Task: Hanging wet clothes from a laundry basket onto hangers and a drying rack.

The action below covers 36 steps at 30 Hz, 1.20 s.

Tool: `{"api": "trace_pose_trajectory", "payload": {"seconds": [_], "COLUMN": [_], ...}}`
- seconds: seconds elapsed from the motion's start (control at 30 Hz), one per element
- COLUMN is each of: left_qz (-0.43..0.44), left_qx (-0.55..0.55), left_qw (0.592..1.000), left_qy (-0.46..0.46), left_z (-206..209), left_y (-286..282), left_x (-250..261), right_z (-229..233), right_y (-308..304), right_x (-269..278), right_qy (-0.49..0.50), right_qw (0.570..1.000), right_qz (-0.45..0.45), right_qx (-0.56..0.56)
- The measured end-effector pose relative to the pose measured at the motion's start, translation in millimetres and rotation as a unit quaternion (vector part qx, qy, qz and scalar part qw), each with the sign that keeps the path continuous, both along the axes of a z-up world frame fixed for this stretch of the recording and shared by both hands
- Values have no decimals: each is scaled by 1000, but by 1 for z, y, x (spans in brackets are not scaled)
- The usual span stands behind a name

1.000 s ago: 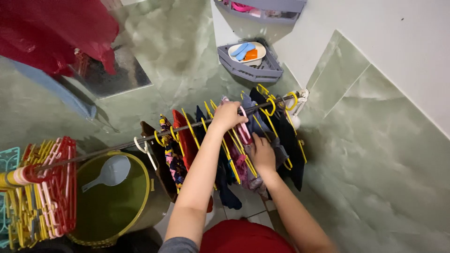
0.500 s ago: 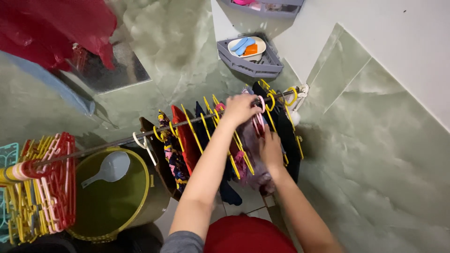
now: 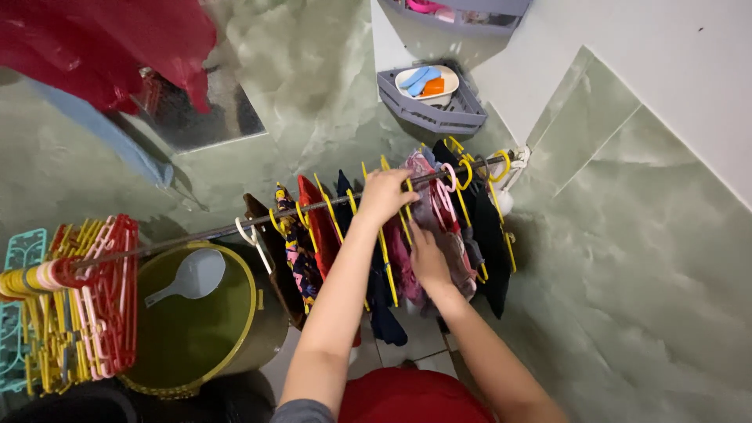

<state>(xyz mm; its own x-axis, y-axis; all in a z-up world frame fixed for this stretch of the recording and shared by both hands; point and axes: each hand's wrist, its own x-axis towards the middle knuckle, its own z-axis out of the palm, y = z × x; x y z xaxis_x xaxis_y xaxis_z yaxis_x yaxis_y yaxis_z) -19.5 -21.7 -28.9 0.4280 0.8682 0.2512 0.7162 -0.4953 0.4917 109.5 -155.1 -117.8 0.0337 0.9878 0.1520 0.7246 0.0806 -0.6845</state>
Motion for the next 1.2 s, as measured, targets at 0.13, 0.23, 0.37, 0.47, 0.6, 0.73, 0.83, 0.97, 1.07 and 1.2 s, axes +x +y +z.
{"api": "trace_pose_trajectory", "payload": {"seconds": [0.13, 0.23, 0.37, 0.47, 0.6, 0.73, 0.83, 0.97, 1.07, 1.2], "left_qz": [-12, -18, -1, 3, 77, 61, 44, 41, 50, 53], "left_qx": [41, 52, 40, 25, -15, -63, 19, 13, 40, 67], "left_qw": [999, 996, 999, 1000, 994, 992, 999, 999, 998, 996], "left_qy": [-24, -71, -24, 5, 80, 89, 21, -9, -17, -31], "left_z": [-4, -6, 3, 24, 39, 0, -3, 11, 4, -3], "left_y": [3, 3, -2, -12, -16, -7, -9, -19, -14, -9], "left_x": [31, 51, 45, 15, -38, -59, -52, -17, 7, 24], "right_z": [-23, -31, -6, 10, 16, 1, -26, -37, -23, -29], "right_y": [7, 7, 0, -6, -8, -2, 6, 5, -1, -1], "right_x": [17, 35, 36, 19, -12, -35, -37, -17, 0, 18], "right_qy": [4, 0, -43, -67, -76, 49, 139, 118, 117, 73], "right_qw": [995, 998, 997, 986, 976, 997, 980, 989, 992, 997], "right_qz": [-49, -40, -44, -46, 4, 48, 45, -12, -31, -31], "right_qx": [-92, 56, 53, 147, 203, -39, -136, -84, -38, 24]}}
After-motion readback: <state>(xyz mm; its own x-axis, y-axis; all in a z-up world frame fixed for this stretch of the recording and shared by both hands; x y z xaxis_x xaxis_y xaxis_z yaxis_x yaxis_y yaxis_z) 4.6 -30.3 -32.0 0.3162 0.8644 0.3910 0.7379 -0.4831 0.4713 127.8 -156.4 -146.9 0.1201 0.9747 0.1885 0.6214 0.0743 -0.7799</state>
